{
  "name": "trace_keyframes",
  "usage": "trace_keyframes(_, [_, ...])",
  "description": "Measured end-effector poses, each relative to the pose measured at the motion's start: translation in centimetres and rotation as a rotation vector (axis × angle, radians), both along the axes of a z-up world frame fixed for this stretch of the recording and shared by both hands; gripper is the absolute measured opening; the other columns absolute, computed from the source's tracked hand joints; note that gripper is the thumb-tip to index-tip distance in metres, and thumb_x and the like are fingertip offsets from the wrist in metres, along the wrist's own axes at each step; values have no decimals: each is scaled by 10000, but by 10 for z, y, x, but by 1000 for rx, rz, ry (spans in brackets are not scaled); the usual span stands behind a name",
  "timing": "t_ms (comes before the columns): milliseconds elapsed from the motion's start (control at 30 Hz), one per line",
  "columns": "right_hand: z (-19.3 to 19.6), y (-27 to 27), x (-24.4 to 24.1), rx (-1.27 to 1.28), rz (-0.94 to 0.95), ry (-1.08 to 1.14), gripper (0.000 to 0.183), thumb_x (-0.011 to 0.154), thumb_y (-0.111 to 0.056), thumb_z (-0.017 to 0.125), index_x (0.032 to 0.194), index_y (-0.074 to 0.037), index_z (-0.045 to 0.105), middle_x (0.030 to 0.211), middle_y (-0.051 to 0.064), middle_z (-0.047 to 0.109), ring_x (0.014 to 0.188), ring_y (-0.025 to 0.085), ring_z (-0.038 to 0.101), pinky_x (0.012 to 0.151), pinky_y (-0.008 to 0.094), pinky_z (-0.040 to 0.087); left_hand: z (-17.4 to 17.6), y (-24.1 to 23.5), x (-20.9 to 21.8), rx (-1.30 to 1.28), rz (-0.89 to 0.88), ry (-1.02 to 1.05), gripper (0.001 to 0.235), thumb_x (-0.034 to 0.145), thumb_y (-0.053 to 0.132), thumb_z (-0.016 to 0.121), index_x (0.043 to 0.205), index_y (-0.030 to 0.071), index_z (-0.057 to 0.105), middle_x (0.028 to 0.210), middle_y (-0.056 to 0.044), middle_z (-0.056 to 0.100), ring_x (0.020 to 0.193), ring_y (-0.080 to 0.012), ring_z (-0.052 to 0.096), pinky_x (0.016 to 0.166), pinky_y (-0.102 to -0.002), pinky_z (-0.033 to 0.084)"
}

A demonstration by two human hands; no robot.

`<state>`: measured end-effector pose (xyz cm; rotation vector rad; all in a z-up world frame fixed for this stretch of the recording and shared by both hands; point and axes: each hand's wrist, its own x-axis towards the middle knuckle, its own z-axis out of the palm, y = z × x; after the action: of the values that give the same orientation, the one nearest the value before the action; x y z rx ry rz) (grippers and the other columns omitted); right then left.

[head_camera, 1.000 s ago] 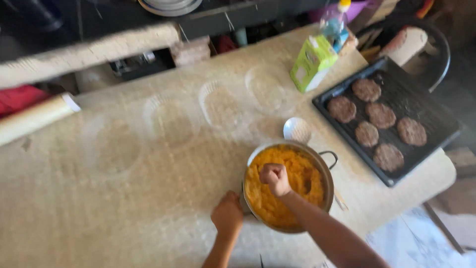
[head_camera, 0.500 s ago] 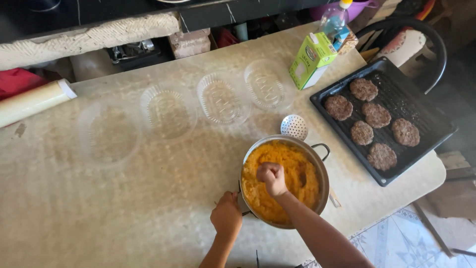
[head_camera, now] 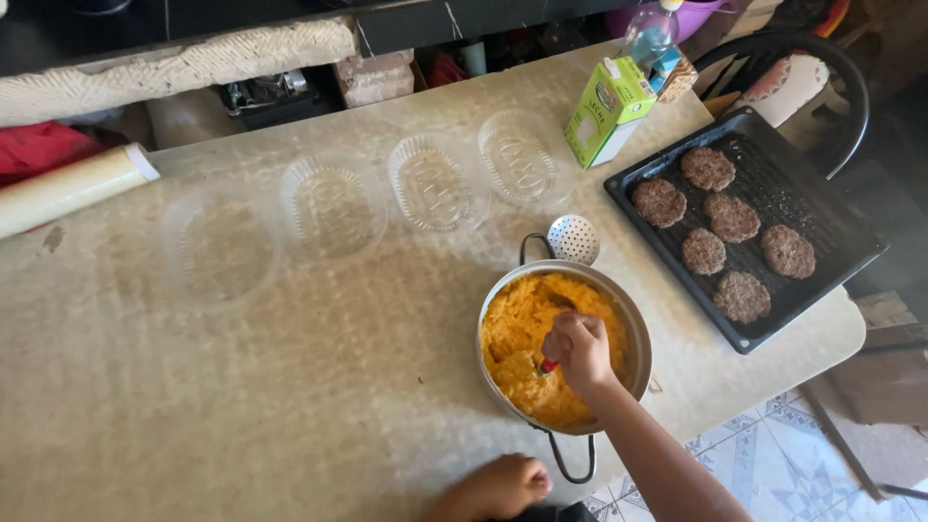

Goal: The person uses a red-handled potato masher to mash a yellow-orange food mixture in a metal pot on a kitchen counter. The person repeatedly presses and stirs the mixture to break it down. A tray of cooked burger patties and plastic containers are visible nearby.

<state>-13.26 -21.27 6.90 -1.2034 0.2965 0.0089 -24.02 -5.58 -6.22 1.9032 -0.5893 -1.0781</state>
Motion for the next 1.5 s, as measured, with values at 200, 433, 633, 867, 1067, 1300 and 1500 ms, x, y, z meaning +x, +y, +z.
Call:
trace_keyframes(200, [-27,-1,10,104,-166,-467,405,756,52,488,421,-66,294,378,50,175,276,175,212,338,296,241,160,70,152,46,160,-118,345,931,255,517,1160,17,618,1103,-232,656,1097,-413,585,896,-516,486])
trace_keyframes(433, [-87,13,25,-109,-72,-489,305,722,42,495,448,-38,386,393,101,342,337,188,361,353,287,318,83,0,267,51,235,-1131,276,896,205,554,1166,251,584,1333,76,491,1246,-340,425,861,-507,509])
trace_keyframes(633, [-111,5,9,-302,76,-398,302,720,9,566,433,-40,485,408,55,381,395,138,350,363,261,336,30,-41,310,5,13,-780,291,977,237,428,1212,217,598,1317,38,540,1245,-293,469,951,-485,469])
trace_keyframes(867, [-77,-9,-2,-367,104,-179,336,777,-66,530,444,-27,511,408,68,402,405,144,362,397,258,332,46,-13,288,138,145,-374,380,972,291,265,1155,186,580,1260,-137,528,1232,-344,493,1029,-451,400])
trace_keyframes(1067, [-14,-19,19,-477,-170,136,400,797,-152,499,415,-38,463,344,73,344,339,135,319,359,253,230,20,5,261,316,174,-825,289,983,412,336,973,245,571,862,-35,602,834,-277,672,754,-426,520])
trace_keyframes(1300, [3,-15,18,-361,-311,-135,415,785,-89,559,390,-48,436,316,102,304,303,167,329,344,247,235,34,8,233,265,137,-1012,205,932,145,381,916,129,586,812,-61,590,820,-228,605,645,-356,522])
trace_keyframes(1500, [-90,7,55,-136,-171,-530,310,769,47,513,475,-29,451,405,115,419,349,181,397,378,257,346,97,16,240,317,-163,-543,679,746,299,607,1351,52,423,1253,-141,508,1136,-331,512,899,-453,498])
